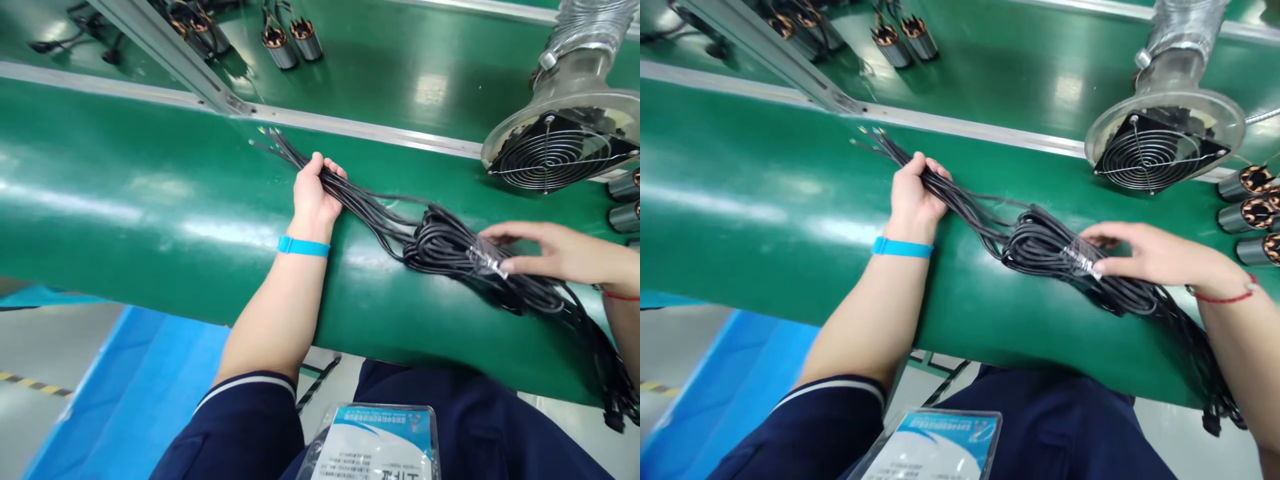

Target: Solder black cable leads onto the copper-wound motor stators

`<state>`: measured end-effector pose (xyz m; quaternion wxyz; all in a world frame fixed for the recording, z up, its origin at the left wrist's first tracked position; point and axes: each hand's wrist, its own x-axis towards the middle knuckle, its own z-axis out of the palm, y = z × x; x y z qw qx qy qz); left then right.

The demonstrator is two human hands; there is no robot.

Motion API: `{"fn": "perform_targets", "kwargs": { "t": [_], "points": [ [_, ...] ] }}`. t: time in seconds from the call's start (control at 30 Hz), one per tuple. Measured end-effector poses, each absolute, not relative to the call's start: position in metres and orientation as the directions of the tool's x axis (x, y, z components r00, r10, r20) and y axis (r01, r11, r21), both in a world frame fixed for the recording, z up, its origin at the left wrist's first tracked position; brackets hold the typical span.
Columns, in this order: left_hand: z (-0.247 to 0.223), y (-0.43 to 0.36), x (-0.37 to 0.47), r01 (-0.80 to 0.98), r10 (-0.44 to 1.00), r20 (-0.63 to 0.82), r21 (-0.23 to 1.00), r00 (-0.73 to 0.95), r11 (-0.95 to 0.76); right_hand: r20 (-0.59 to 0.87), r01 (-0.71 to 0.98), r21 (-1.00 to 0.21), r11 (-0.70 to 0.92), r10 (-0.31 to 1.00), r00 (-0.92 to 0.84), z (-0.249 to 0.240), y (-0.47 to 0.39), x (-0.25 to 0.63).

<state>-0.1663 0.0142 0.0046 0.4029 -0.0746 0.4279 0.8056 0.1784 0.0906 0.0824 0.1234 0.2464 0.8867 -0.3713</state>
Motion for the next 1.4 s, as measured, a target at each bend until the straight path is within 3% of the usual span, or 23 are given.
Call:
{"fn": "perform_targets", "kwargs": {
  "t": [0.07, 0.13, 0.17, 0.33, 0.43, 0.67, 0.77, 0.8, 0.87, 0.93, 1.0, 1.07, 1.13, 1.2, 1.3, 1.4],
  "points": [
    [0.003, 0.016, -0.167, -0.713, 0.55, -0.494, 0.631, -0.673, -0.307, -0.183, 0.555, -0.398, 0.731, 0.529, -0.828, 0.084, 0.084, 0.178],
    [0.0, 0.017, -0.168, -0.709, 0.548, -0.494, 0.639, -0.675, -0.298, -0.014, 0.538, -0.247, 0.806, 0.552, -0.834, 0.085, 0.068, 0.176],
    [-0.001, 0.017, -0.169, -0.71, 0.555, -0.492, 0.642, -0.671, -0.289, 0.018, 0.493, -0.23, 0.839, 0.51, -0.86, 0.085, 0.059, 0.175],
    [-0.004, 0.017, -0.171, -0.712, 0.584, -0.483, 0.655, -0.653, -0.254, 0.053, 0.407, -0.067, 0.911, 0.411, -0.91, 0.078, 0.031, 0.167],
    [-0.003, 0.017, -0.17, -0.71, 0.585, -0.481, 0.657, -0.653, -0.253, 0.016, 0.359, -0.013, 0.933, 0.359, -0.933, 0.081, 0.034, 0.168],
    [-0.001, 0.017, -0.169, -0.704, 0.598, -0.473, 0.671, -0.647, -0.231, -0.073, 0.121, 0.243, 0.962, 0.143, -0.987, 0.095, 0.033, 0.163],
    [-0.003, 0.016, -0.17, -0.699, 0.6, -0.469, 0.678, -0.648, -0.226, -0.073, 0.068, 0.288, 0.955, 0.092, -0.993, 0.095, 0.039, 0.16],
    [-0.003, 0.016, -0.17, -0.699, 0.604, -0.465, 0.678, -0.647, -0.228, -0.02, 0.115, 0.291, 0.95, 0.126, -0.992, 0.095, 0.045, 0.161],
    [-0.004, 0.016, -0.171, -0.706, 0.619, -0.459, 0.67, -0.637, -0.23, 0.174, 0.352, 0.235, 0.906, 0.317, -0.932, 0.098, 0.058, 0.167],
    [-0.004, 0.015, -0.172, -0.717, 0.635, -0.456, 0.658, -0.624, -0.232, 0.352, 0.617, 0.007, 0.787, 0.575, -0.738, 0.101, 0.07, 0.174],
    [-0.004, 0.015, -0.172, -0.729, 0.641, -0.463, 0.645, -0.612, -0.23, 0.28, 0.673, -0.281, 0.684, 0.729, -0.624, 0.102, 0.075, 0.179],
    [-0.003, 0.015, -0.171, -0.739, 0.641, -0.471, 0.632, -0.606, -0.234, 0.074, 0.605, -0.391, 0.694, 0.679, -0.731, 0.099, 0.07, 0.179],
    [-0.002, 0.015, -0.171, -0.747, 0.637, -0.481, 0.622, -0.602, -0.236, -0.076, 0.515, -0.327, 0.792, 0.521, -0.85, 0.092, 0.06, 0.174],
    [-0.001, 0.015, -0.17, -0.751, 0.641, -0.481, 0.616, -0.598, -0.239, -0.088, 0.478, -0.221, 0.85, 0.471, -0.878, 0.083, 0.054, 0.166],
    [0.002, 0.014, -0.167, -0.761, 0.65, -0.488, 0.608, -0.583, -0.226, -0.001, 0.578, -0.218, 0.786, 0.592, -0.806, 0.079, 0.054, 0.157],
    [0.006, 0.015, -0.164, -0.775, 0.641, -0.522, 0.602, -0.563, -0.19, 0.019, 0.628, -0.428, 0.65, 0.701, -0.713, 0.102, 0.057, 0.16]
  ]
}}
